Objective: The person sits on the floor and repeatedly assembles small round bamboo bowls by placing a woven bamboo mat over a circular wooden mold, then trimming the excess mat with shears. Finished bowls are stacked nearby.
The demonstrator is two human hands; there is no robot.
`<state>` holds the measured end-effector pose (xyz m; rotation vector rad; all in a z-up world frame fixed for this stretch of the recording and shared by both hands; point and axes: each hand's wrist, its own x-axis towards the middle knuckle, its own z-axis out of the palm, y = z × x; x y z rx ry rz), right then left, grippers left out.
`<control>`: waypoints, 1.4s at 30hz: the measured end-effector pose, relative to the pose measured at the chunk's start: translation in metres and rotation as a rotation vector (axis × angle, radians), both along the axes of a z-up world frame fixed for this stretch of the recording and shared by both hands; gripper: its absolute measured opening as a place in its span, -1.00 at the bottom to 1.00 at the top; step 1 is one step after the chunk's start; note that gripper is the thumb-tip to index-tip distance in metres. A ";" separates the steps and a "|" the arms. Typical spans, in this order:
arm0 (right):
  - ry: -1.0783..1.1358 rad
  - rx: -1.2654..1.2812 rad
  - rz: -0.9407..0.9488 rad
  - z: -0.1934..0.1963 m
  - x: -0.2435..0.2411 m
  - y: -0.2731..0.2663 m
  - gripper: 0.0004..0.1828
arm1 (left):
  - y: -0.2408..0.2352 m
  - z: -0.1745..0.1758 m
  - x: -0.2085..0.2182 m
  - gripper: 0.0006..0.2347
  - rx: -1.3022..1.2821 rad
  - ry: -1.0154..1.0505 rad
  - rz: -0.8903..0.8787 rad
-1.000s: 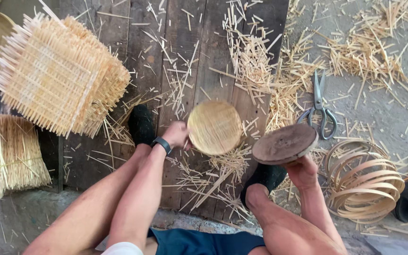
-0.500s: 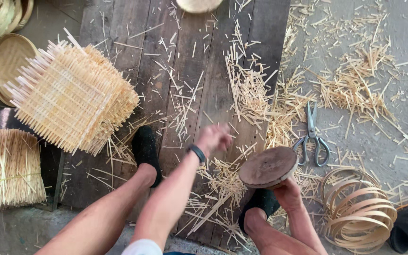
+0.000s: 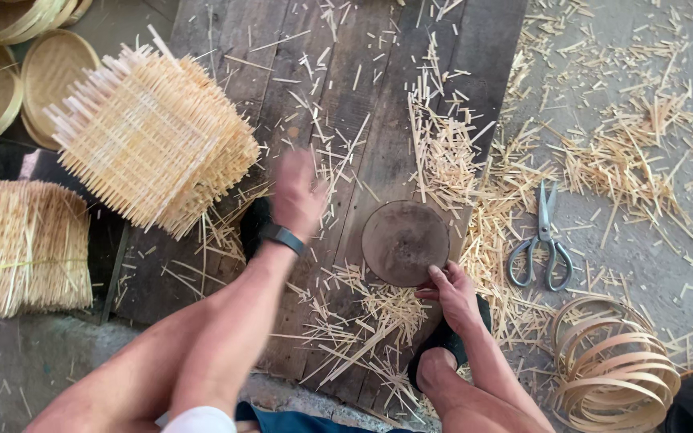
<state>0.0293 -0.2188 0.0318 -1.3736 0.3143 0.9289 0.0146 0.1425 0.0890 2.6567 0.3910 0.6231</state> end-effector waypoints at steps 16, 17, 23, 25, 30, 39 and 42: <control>0.087 0.005 -0.015 -0.027 -0.023 -0.021 -0.59 | 0.225 0.084 -0.098 -0.40 0.042 0.623 0.383; 0.089 0.006 -0.020 -0.029 -0.024 -0.022 -0.59 | 0.225 0.085 -0.102 -0.52 -0.005 0.594 0.359; 0.089 0.061 -0.053 -0.033 -0.032 -0.033 -0.61 | 0.205 0.116 -0.093 -0.86 0.184 0.043 0.414; 0.042 0.061 -0.103 -0.034 -0.023 -0.027 -0.61 | 0.184 0.129 -0.078 -0.90 0.357 -0.168 0.360; -0.043 0.211 -0.265 -0.017 -0.010 -0.033 -0.53 | 0.048 0.093 -0.046 -0.88 0.270 -0.292 -0.127; -0.133 0.065 -0.184 0.006 0.028 -0.016 -0.58 | -0.135 -0.042 -0.102 -0.68 -0.003 0.256 -0.809; -0.182 -0.012 -0.227 -0.003 0.027 -0.016 -0.64 | -0.113 -0.066 -0.086 -0.59 -0.270 0.226 -0.298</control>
